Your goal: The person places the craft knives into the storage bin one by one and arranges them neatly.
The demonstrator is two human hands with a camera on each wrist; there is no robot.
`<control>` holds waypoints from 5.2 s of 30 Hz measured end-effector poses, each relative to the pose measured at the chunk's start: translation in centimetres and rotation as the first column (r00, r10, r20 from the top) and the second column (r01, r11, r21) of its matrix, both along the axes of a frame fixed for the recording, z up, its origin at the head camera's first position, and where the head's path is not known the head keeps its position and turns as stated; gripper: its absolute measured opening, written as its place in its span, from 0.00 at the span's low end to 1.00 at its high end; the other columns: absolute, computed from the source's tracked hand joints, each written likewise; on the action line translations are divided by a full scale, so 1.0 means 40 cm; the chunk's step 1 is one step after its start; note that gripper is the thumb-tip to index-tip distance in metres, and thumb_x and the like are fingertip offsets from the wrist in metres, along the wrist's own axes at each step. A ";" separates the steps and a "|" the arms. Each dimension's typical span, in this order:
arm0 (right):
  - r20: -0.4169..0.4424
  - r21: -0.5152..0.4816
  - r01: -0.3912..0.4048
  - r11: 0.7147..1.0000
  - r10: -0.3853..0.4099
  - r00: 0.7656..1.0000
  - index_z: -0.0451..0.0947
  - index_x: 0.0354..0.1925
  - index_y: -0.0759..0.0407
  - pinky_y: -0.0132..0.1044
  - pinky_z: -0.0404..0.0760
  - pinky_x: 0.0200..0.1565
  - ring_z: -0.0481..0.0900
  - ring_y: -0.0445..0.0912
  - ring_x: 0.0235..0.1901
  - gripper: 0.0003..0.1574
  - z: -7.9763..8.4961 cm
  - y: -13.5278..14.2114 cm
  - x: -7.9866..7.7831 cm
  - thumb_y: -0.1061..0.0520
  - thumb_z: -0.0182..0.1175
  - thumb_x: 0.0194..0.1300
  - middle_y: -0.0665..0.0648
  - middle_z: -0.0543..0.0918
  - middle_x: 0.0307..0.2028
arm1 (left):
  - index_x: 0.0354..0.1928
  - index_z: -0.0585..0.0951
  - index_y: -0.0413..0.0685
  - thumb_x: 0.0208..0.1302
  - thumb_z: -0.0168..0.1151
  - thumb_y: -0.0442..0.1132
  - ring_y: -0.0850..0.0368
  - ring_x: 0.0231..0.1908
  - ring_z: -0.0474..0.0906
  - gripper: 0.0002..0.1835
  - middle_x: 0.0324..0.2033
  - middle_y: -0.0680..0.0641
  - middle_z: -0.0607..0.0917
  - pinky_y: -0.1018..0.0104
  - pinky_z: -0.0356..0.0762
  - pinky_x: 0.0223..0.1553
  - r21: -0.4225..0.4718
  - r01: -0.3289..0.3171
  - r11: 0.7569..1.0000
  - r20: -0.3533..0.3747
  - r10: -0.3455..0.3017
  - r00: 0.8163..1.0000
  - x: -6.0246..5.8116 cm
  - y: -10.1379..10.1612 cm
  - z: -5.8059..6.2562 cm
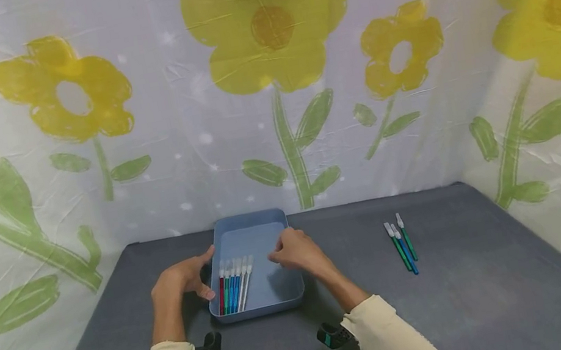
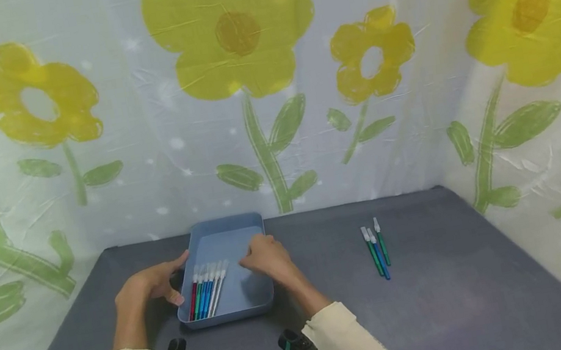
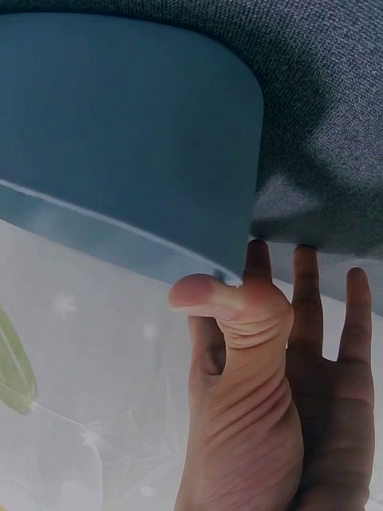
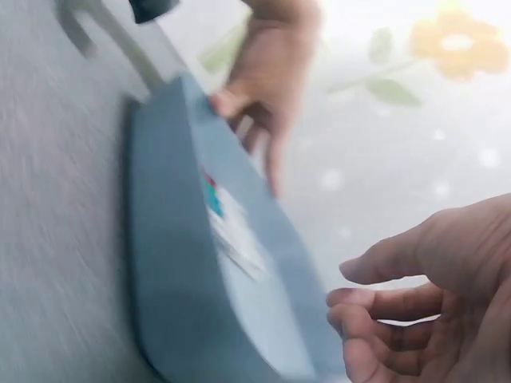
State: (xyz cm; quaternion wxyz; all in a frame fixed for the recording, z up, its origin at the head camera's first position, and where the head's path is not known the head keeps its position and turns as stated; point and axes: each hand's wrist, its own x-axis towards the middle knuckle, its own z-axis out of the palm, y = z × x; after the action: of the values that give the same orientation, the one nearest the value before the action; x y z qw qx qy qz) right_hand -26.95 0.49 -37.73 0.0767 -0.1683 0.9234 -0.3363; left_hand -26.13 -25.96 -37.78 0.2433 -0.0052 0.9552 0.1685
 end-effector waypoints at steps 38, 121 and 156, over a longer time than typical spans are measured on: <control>-0.010 0.355 0.254 0.900 -0.268 0.963 0.65 0.11 0.51 0.32 0.61 0.18 0.61 0.40 0.13 0.29 -0.045 0.559 -0.082 0.61 0.61 0.67 0.48 0.63 0.10 | 0.85 0.40 0.49 0.55 0.80 0.39 0.24 0.79 0.49 0.67 0.82 0.29 0.48 0.26 0.61 0.72 0.032 -0.007 0.999 -0.013 0.007 1.000 0.007 0.005 -0.005; -0.033 0.206 0.044 0.978 -0.038 0.999 0.57 0.11 0.50 0.36 0.58 0.20 0.56 0.42 0.16 0.30 -0.087 -0.108 -0.005 0.58 0.62 0.62 0.47 0.57 0.13 | 0.85 0.41 0.47 0.54 0.81 0.43 0.23 0.79 0.52 0.68 0.81 0.27 0.50 0.27 0.63 0.71 -0.024 0.000 1.000 -0.008 0.000 1.000 -0.008 0.000 -0.013; 0.036 0.069 -0.064 0.996 0.061 0.997 0.61 0.07 0.49 0.33 0.56 0.17 0.58 0.40 0.11 0.34 -0.059 -0.082 0.012 0.62 0.61 0.67 0.46 0.64 0.07 | 0.85 0.41 0.47 0.52 0.82 0.42 0.23 0.79 0.50 0.69 0.81 0.27 0.49 0.26 0.60 0.72 0.001 -0.017 1.000 -0.009 0.017 1.000 -0.003 0.002 -0.011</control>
State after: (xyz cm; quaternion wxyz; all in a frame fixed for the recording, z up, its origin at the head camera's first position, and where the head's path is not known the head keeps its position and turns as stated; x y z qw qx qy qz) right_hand -26.46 -2.78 -40.10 0.1089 -0.1886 0.9275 -0.3039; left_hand -26.26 -25.89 -38.23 0.2377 -0.0126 0.9560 0.1713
